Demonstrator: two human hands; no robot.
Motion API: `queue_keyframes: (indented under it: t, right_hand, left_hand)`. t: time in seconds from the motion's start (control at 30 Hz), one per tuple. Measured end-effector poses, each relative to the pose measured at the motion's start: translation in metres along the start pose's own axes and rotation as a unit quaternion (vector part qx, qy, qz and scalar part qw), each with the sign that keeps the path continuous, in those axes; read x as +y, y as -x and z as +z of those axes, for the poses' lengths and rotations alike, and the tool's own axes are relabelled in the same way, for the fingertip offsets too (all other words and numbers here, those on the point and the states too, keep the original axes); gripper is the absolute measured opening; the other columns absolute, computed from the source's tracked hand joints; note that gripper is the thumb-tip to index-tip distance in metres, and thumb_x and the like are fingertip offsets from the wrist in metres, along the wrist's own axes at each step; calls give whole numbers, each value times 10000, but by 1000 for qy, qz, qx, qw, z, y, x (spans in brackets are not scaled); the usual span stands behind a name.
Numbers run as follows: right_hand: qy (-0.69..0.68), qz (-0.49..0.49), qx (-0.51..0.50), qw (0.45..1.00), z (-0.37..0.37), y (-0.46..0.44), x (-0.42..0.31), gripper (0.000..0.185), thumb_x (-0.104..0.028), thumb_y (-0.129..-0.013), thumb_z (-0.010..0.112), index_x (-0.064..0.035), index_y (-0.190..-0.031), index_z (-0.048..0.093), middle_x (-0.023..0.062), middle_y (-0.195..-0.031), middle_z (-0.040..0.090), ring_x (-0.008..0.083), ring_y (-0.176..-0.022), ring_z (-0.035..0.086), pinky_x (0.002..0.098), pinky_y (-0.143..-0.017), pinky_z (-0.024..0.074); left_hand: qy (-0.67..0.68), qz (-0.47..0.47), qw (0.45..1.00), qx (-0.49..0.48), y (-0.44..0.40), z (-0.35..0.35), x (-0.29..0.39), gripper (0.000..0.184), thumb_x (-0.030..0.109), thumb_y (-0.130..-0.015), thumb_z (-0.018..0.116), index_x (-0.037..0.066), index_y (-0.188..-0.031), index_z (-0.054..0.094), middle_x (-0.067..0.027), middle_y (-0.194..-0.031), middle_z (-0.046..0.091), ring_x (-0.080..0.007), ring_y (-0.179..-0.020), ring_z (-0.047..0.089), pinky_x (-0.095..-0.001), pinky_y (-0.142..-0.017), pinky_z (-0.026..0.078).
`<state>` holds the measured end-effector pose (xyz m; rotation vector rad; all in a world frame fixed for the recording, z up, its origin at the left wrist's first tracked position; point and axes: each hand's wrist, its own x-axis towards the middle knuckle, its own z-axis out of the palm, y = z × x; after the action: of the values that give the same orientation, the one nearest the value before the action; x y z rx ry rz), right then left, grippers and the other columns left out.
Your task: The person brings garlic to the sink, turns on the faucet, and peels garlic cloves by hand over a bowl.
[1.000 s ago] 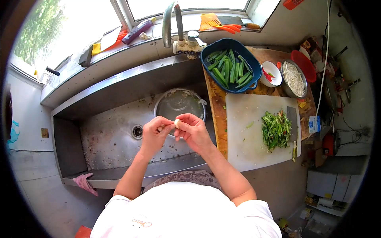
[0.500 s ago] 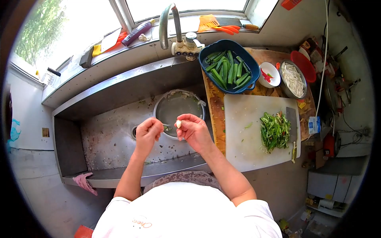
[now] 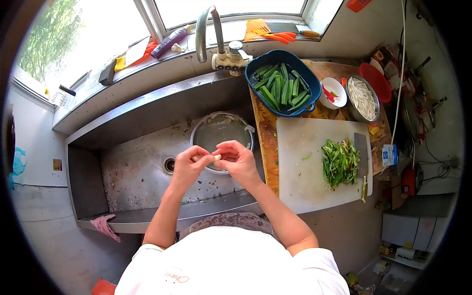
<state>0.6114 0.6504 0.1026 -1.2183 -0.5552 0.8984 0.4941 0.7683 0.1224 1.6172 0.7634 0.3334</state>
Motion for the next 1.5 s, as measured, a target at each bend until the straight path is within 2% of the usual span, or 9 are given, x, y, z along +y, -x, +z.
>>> queue_keyframes:
  t: [0.13,0.23,0.33,0.53,0.73,0.83,1.03,1.13,1.5]
  right_hand:
    - [220,-41,22,974,7,5,-8,268,-2,-773,686,1,-1020,582,100,-942,655,135,-796,644,247,-711,529]
    - [178,-31,36,983,10,7,-8,248,9,-760,689,10,-990,597,95,-930,662,136,-821,641,250,-722,529]
    - [3,1,31,1000,9,4,-4,226,23,-768,678,19,-981,605,92,-912,667,138,-827,643,251,-725,531]
    - [-79,30,31,996,11,4,-8,144,43,-784,662,19,-923,629,82,-920,661,121,-805,632,239,-710,530]
    - [64,-67,15,996,9,5,12,139,15,-765,699,4,-890,639,75,-862,661,104,-779,624,235,-708,520]
    - [152,-49,22,987,8,7,-2,189,1,-756,712,-5,-935,653,66,-865,653,91,-780,625,220,-702,514]
    - [156,-73,-34,985,4,6,-2,261,3,-763,701,2,-1020,657,66,-856,661,91,-789,635,222,-671,523]
    - [43,60,-53,996,0,6,-10,247,20,-770,684,22,-1014,643,88,-859,668,116,-755,644,246,-656,536]
    - [-159,80,-64,982,-2,7,-2,217,-11,-830,642,24,-1042,609,135,-861,668,204,-711,669,330,-621,577]
  left_hand:
    - [-53,35,998,-23,-2,6,-4,175,163,-799,714,17,-798,618,20,-626,555,-23,-527,436,-198,-462,358]
    - [106,-16,993,-45,-5,5,-7,162,160,-837,674,14,-814,607,8,-632,565,-29,-518,466,-194,-432,365]
    - [94,-11,995,-19,-5,6,-10,167,172,-881,620,15,-826,602,3,-627,563,-37,-500,479,-188,-403,361]
    - [127,-89,988,-2,-9,-14,-23,217,223,-907,593,35,-798,587,10,-604,542,-39,-486,466,-188,-403,354]
    - [178,-100,973,-107,-3,-3,-18,212,230,-878,645,33,-817,593,20,-580,522,-40,-487,456,-194,-408,341]
    - [176,-95,972,-126,-3,-4,-8,199,218,-875,649,29,-835,599,19,-591,524,-42,-491,451,-195,-413,336]
    - [145,-73,975,-149,-4,-9,-8,206,220,-877,646,20,-853,604,17,-596,526,-43,-502,453,-193,-422,336]
    - [144,-67,972,-172,-3,-14,-5,197,212,-879,643,18,-863,607,17,-601,529,-42,-509,464,-193,-425,348]
    - [147,-88,979,-109,-9,-11,-9,184,200,-906,589,28,-846,612,19,-607,541,-34,-510,468,-193,-421,362]
